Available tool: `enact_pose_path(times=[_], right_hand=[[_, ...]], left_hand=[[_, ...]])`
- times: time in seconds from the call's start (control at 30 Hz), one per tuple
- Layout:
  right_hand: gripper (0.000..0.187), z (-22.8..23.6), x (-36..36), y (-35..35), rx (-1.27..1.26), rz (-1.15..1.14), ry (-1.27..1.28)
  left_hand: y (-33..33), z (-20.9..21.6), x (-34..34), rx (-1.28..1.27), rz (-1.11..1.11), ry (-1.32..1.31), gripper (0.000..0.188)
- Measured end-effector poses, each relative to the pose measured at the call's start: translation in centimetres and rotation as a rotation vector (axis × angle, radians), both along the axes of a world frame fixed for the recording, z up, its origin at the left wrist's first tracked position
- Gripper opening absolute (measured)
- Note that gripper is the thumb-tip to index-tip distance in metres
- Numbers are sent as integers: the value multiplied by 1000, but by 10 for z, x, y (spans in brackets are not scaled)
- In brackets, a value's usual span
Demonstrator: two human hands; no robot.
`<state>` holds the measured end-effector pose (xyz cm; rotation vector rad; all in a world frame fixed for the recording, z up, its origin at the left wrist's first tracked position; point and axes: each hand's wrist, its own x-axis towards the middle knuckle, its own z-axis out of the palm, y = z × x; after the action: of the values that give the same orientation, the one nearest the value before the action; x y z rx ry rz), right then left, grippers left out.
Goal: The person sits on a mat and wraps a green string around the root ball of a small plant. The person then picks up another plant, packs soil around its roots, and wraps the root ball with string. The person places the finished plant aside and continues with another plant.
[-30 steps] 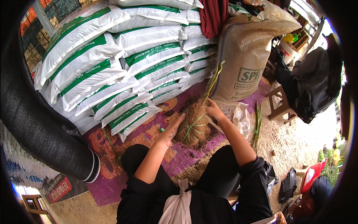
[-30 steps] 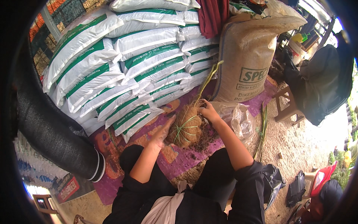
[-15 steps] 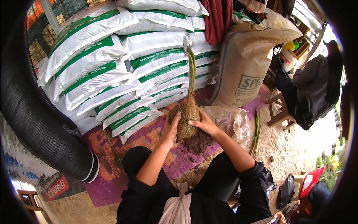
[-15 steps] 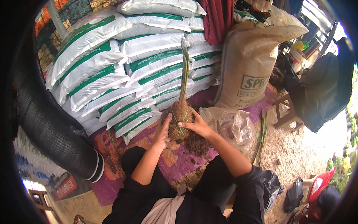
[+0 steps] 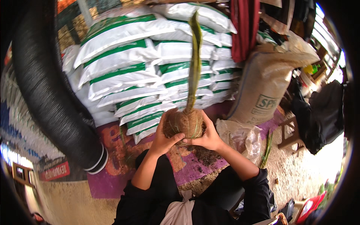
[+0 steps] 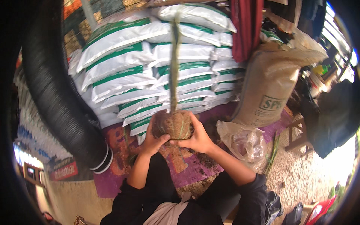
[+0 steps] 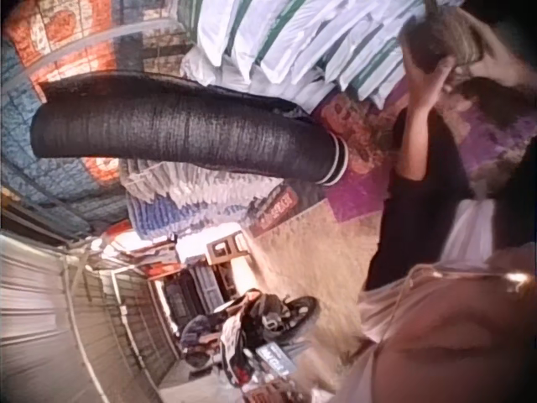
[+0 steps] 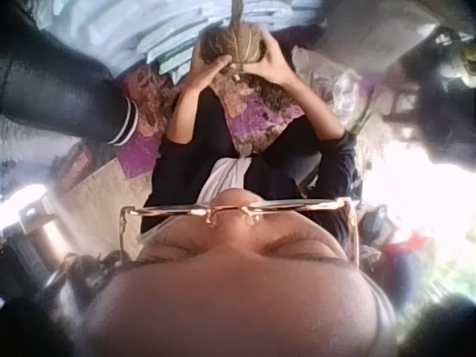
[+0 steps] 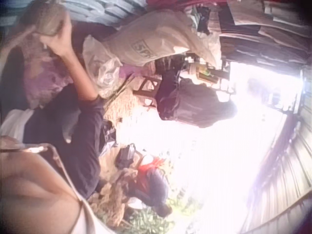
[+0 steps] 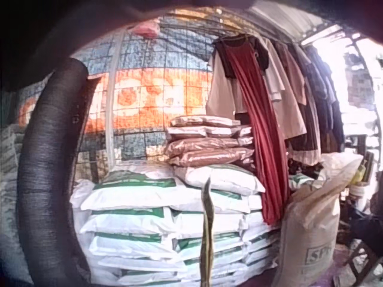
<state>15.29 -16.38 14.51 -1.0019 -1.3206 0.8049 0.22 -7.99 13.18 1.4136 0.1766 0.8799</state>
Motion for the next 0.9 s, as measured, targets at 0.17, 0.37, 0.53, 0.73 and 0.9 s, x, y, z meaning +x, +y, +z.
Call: enact_pose_path(times=[0.17, 0.37, 0.53, 0.73, 0.9], right_hand=[[79, 24, -56, 57, 61, 212, -193], [85, 13, -128, 124, 172, 381, -334], [59, -21, -144, 145, -120, 492, -138], [40, -73, -135, 159, -354, 515, -181], [34, -123, -132, 169, -438, 533, -250]], left_hand=[[18, 2, -71, 74, 368, -78, 84], [35, -40, -164, -142, 815, -154, 80], [42, -84, -238, -384, 1036, -87, 75], [54, -173, -273, -506, 1093, 199, 66], [73, -234, -260, -781, 1007, 191, 45]])
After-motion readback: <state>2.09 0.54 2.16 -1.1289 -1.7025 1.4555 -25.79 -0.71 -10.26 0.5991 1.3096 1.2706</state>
